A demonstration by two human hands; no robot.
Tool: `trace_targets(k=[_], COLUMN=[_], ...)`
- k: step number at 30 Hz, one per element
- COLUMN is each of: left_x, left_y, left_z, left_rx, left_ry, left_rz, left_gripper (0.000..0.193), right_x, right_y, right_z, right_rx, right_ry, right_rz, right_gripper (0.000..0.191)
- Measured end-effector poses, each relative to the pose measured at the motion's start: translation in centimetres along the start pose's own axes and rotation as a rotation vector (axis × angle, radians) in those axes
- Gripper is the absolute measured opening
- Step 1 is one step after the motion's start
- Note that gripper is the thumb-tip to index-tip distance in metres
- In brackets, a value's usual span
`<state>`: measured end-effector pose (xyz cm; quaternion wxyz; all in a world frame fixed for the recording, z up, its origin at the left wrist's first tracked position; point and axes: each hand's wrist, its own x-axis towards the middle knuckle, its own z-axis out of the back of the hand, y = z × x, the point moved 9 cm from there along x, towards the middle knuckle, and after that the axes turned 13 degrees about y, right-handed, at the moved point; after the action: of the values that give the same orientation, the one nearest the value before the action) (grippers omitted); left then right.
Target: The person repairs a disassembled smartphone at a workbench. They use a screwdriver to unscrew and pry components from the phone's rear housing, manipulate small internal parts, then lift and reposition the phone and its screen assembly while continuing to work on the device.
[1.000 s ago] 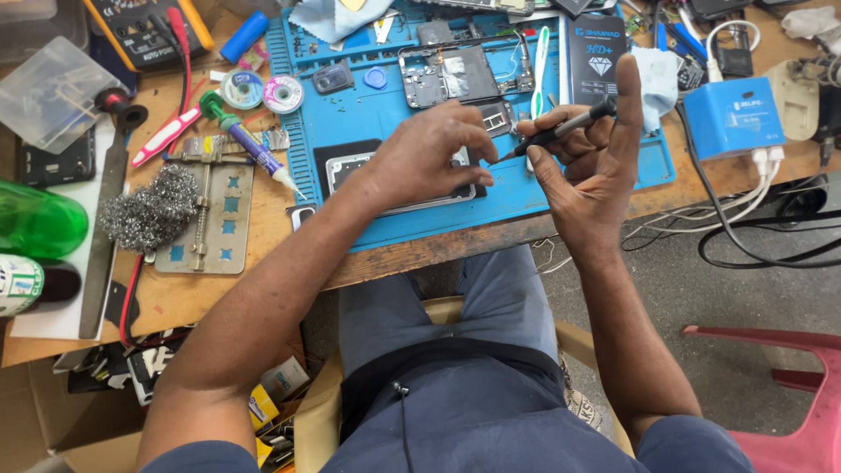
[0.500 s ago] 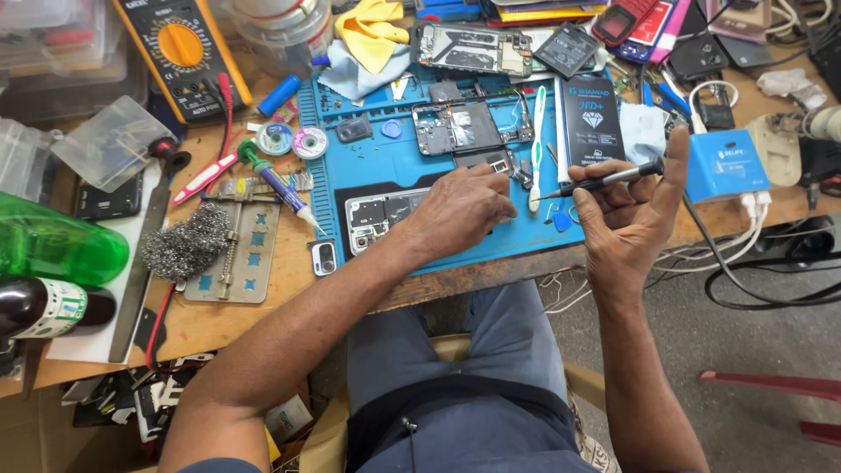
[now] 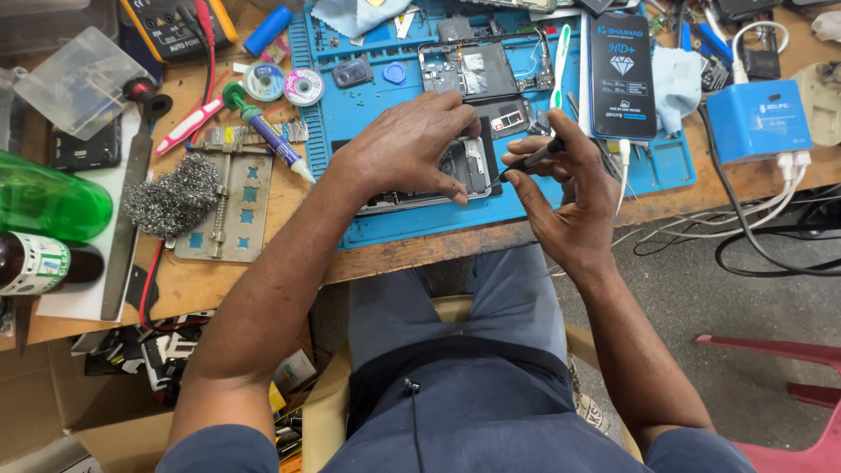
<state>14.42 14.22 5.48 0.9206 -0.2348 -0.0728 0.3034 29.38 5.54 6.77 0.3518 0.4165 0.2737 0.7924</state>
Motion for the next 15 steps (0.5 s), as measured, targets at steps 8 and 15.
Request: trace_targets(k=[8, 15], left_x=[-0.2, -0.3], left_y=[-0.3, -0.6], left_z=[-0.2, -0.5], left_rx=[0.026, 0.034], left_ry=[0.039, 0.028], left_rz=[0.007, -0.021], left_gripper=[0.093, 0.089], right_x=[0.5, 1.3], right_y=[1.5, 2.4], right_z=[-0.2, -0.5], right_rx=[-0.098, -0.340], right_ry=[0.010, 0.044], right_rz=[-0.005, -0.026], right_gripper=[0.070, 0.063])
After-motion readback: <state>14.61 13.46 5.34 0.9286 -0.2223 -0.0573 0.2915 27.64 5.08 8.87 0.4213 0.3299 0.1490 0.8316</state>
